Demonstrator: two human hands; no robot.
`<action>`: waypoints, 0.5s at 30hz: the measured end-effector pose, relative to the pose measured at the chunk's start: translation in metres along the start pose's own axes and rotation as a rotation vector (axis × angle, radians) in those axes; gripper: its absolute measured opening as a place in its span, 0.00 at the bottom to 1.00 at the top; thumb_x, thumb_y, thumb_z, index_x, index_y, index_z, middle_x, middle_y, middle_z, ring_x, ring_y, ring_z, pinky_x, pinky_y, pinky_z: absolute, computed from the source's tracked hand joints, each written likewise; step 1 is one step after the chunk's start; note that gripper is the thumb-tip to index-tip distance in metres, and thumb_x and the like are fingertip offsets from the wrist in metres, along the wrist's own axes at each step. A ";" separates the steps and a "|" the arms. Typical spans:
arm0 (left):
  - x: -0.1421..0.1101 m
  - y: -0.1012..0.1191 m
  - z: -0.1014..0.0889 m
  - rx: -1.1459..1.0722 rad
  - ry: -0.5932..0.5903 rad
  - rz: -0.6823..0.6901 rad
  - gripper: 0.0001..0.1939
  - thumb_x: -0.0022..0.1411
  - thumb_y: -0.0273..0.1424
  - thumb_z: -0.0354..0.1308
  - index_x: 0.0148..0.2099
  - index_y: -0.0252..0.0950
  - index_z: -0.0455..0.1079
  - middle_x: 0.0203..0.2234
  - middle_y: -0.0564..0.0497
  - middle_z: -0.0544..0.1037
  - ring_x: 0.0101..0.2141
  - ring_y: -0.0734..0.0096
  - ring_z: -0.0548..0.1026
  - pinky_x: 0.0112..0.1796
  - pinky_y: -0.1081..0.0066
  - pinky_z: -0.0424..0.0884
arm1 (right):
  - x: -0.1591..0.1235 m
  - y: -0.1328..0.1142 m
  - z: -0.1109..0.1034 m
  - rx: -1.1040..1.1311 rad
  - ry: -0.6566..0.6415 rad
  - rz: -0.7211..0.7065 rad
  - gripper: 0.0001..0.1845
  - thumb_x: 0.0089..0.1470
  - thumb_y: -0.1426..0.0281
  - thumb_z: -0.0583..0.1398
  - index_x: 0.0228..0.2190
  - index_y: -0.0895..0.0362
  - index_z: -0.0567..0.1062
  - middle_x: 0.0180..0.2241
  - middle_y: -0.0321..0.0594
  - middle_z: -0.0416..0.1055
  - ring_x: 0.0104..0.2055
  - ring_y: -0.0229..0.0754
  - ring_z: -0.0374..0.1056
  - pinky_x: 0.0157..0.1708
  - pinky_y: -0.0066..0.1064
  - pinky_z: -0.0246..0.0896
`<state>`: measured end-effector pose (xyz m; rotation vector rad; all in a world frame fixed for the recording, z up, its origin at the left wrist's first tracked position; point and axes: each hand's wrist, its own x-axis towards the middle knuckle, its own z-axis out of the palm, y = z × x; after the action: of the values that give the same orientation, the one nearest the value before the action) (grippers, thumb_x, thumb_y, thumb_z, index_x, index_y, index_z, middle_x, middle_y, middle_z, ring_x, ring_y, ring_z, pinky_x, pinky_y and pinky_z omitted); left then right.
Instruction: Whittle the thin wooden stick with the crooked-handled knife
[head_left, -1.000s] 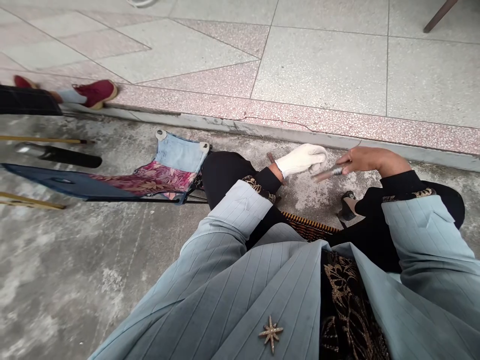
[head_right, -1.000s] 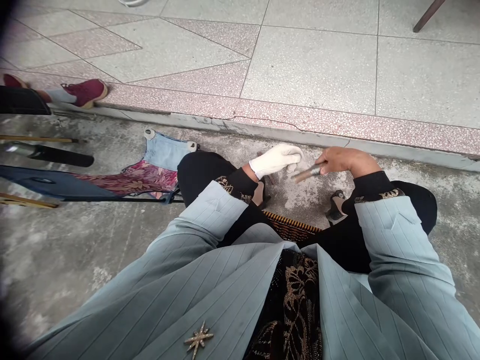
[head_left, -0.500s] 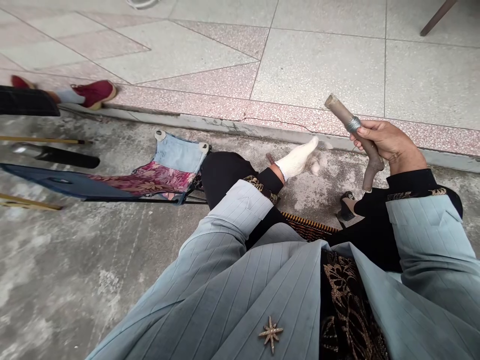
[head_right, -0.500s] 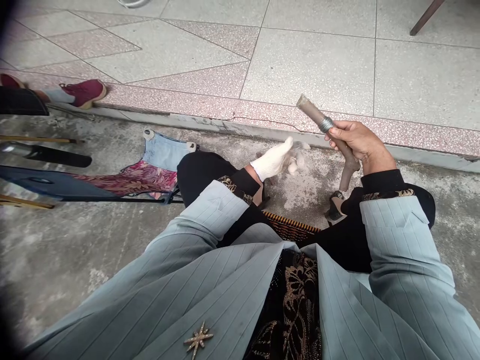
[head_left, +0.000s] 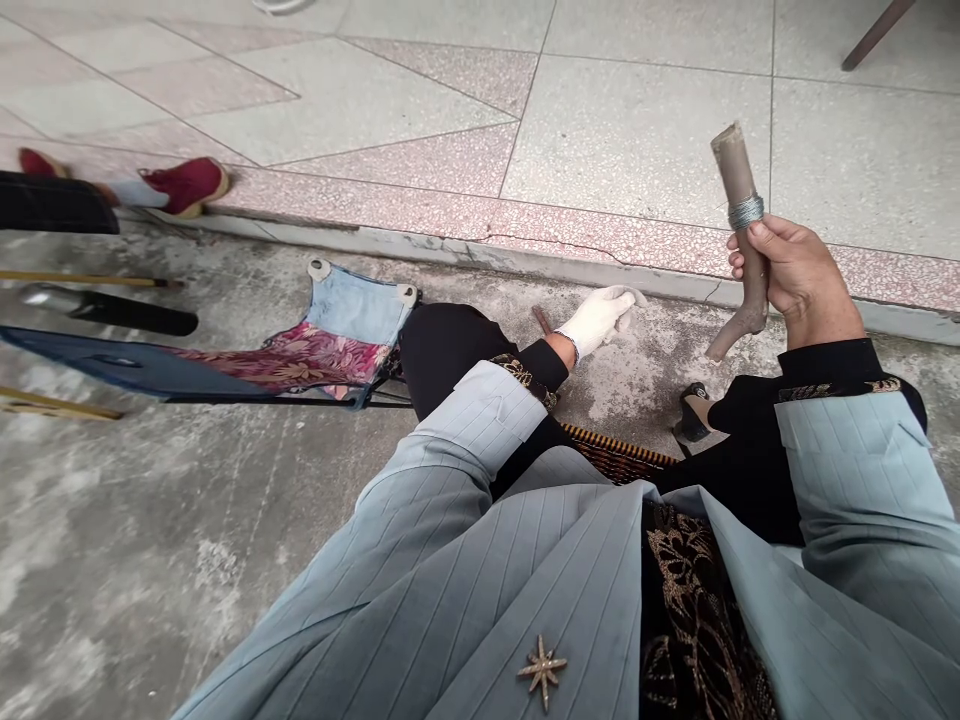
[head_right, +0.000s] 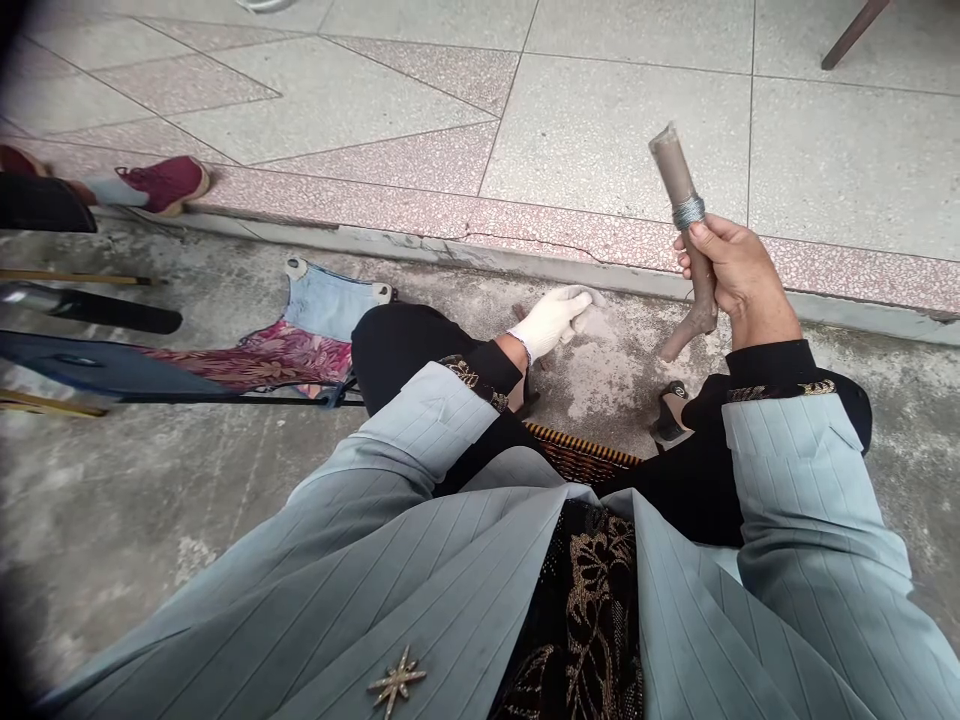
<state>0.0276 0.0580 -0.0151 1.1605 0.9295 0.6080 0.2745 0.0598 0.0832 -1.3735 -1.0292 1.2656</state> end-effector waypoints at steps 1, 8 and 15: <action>0.000 -0.001 0.000 0.020 0.011 -0.004 0.13 0.70 0.34 0.44 0.43 0.35 0.69 0.15 0.59 0.63 0.10 0.82 0.52 0.14 0.75 0.47 | 0.001 -0.001 0.000 0.019 0.033 -0.021 0.03 0.55 0.69 0.62 0.32 0.56 0.75 0.29 0.38 0.69 0.26 0.34 0.63 0.26 0.27 0.63; -0.011 0.007 -0.009 0.482 -0.137 0.166 0.14 0.66 0.31 0.48 0.47 0.36 0.73 0.24 0.54 0.74 0.21 0.79 0.66 0.27 0.76 0.62 | 0.009 0.002 -0.015 -0.015 0.259 -0.033 0.05 0.57 0.68 0.60 0.30 0.57 0.71 0.29 0.37 0.67 0.25 0.34 0.62 0.23 0.27 0.61; -0.013 0.000 -0.037 1.161 -0.247 0.103 0.16 0.65 0.34 0.49 0.49 0.42 0.76 0.38 0.51 0.80 0.36 0.68 0.75 0.36 0.73 0.64 | 0.003 -0.003 -0.029 -0.027 0.181 -0.182 0.03 0.55 0.70 0.61 0.31 0.57 0.75 0.29 0.38 0.68 0.24 0.34 0.62 0.25 0.29 0.59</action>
<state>-0.0106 0.0658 -0.0159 2.2588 1.0156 -0.0766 0.3037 0.0607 0.0856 -1.3550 -1.0232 0.9783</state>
